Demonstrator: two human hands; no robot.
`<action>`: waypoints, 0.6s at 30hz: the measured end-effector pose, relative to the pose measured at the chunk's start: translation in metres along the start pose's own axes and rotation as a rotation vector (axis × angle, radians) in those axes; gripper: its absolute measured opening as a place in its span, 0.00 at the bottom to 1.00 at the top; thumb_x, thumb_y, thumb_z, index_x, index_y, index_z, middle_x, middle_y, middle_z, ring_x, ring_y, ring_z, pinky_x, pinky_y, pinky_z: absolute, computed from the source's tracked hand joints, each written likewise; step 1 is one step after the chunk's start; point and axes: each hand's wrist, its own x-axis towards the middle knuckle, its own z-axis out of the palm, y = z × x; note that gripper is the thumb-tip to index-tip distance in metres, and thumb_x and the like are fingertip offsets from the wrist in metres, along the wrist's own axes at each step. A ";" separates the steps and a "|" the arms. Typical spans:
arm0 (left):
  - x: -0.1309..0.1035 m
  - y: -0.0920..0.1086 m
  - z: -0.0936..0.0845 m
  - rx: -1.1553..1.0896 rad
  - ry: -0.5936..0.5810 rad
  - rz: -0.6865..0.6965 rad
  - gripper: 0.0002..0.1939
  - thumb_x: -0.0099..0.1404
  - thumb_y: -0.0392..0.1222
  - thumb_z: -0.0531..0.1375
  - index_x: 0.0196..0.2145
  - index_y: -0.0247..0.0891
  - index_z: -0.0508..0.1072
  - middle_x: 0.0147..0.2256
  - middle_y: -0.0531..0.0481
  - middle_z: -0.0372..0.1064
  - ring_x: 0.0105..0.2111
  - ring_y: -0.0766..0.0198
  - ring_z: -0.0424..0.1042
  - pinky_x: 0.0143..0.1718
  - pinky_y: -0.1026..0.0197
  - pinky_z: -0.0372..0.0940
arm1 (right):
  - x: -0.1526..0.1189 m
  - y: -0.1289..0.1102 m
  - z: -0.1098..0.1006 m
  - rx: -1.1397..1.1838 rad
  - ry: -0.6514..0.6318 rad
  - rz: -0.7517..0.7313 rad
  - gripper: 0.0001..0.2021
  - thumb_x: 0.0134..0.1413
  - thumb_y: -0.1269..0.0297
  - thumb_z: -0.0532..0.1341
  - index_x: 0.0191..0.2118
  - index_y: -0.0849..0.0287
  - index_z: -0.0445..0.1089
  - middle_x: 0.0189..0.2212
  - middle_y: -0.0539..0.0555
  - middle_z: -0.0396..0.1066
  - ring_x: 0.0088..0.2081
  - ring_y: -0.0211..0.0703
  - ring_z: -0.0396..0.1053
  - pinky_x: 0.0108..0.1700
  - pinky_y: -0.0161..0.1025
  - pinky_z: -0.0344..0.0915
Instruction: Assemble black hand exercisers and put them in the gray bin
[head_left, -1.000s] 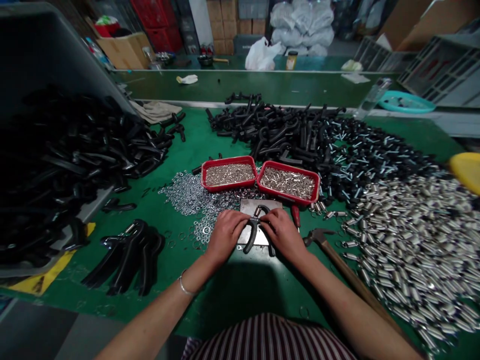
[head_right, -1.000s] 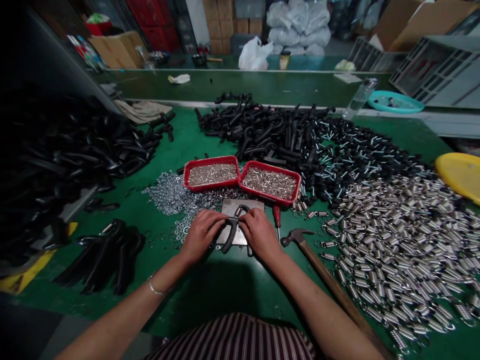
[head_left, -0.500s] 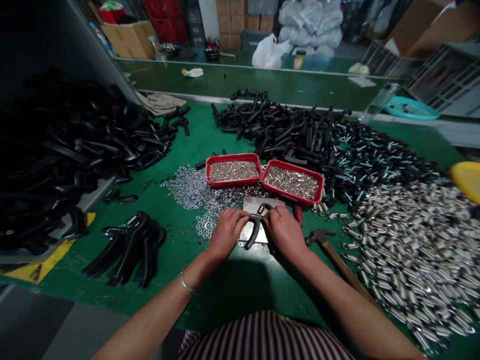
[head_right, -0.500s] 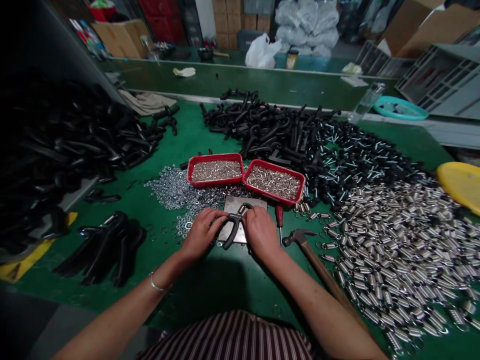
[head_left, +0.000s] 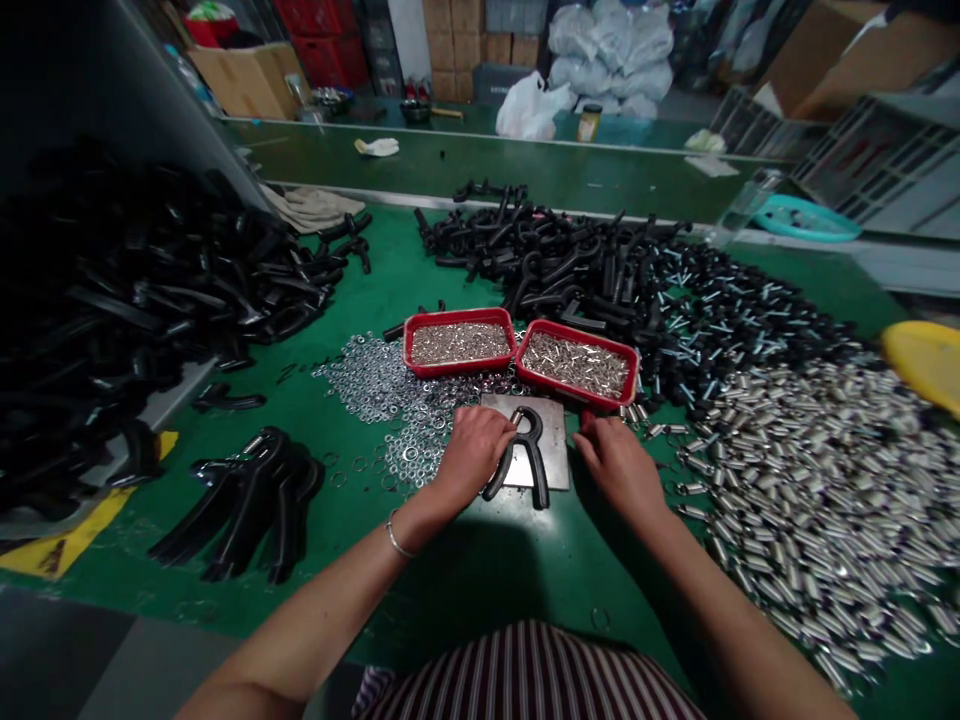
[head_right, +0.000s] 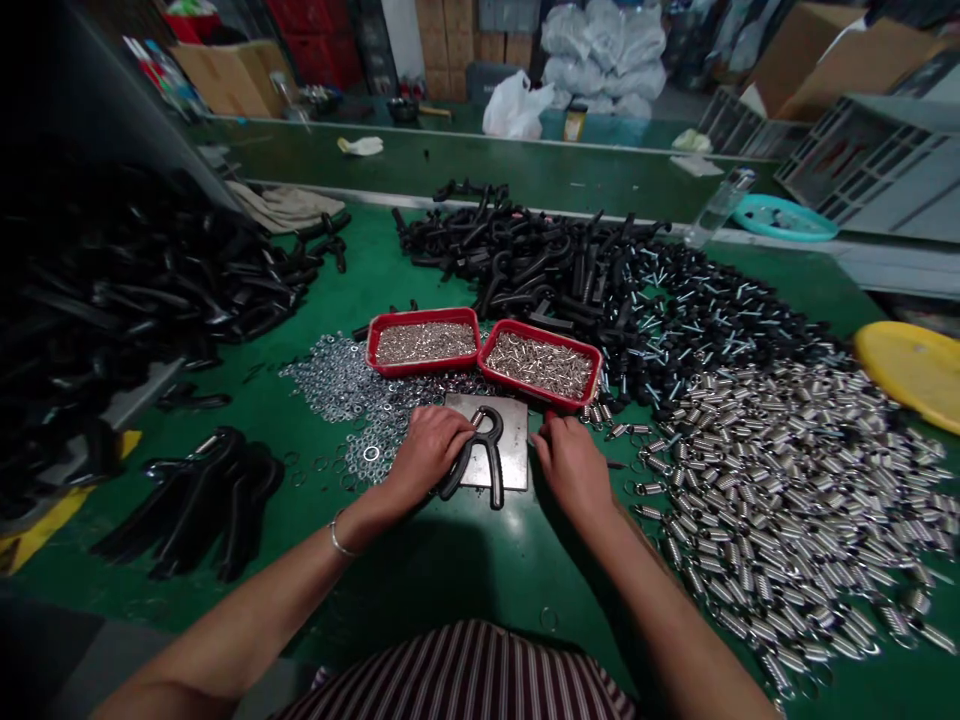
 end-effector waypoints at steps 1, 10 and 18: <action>0.000 0.000 0.001 0.015 0.006 0.014 0.10 0.72 0.43 0.55 0.39 0.37 0.74 0.39 0.46 0.73 0.43 0.56 0.67 0.48 0.51 0.58 | -0.002 0.000 0.002 -0.075 0.026 0.028 0.10 0.66 0.57 0.55 0.42 0.58 0.67 0.41 0.61 0.71 0.42 0.51 0.70 0.39 0.40 0.62; -0.001 -0.007 0.006 0.251 0.028 0.271 0.10 0.73 0.37 0.53 0.41 0.34 0.74 0.39 0.44 0.73 0.40 0.55 0.67 0.43 0.52 0.58 | 0.003 0.002 0.006 -0.094 -0.100 0.110 0.16 0.63 0.64 0.57 0.53 0.63 0.58 0.38 0.64 0.75 0.37 0.55 0.74 0.34 0.41 0.63; 0.006 -0.014 0.000 0.288 -0.011 0.383 0.15 0.75 0.38 0.49 0.41 0.34 0.75 0.36 0.44 0.71 0.38 0.57 0.66 0.41 0.53 0.60 | 0.007 -0.013 -0.017 0.835 -0.023 0.044 0.13 0.61 0.52 0.59 0.45 0.54 0.62 0.33 0.53 0.74 0.32 0.46 0.74 0.36 0.43 0.71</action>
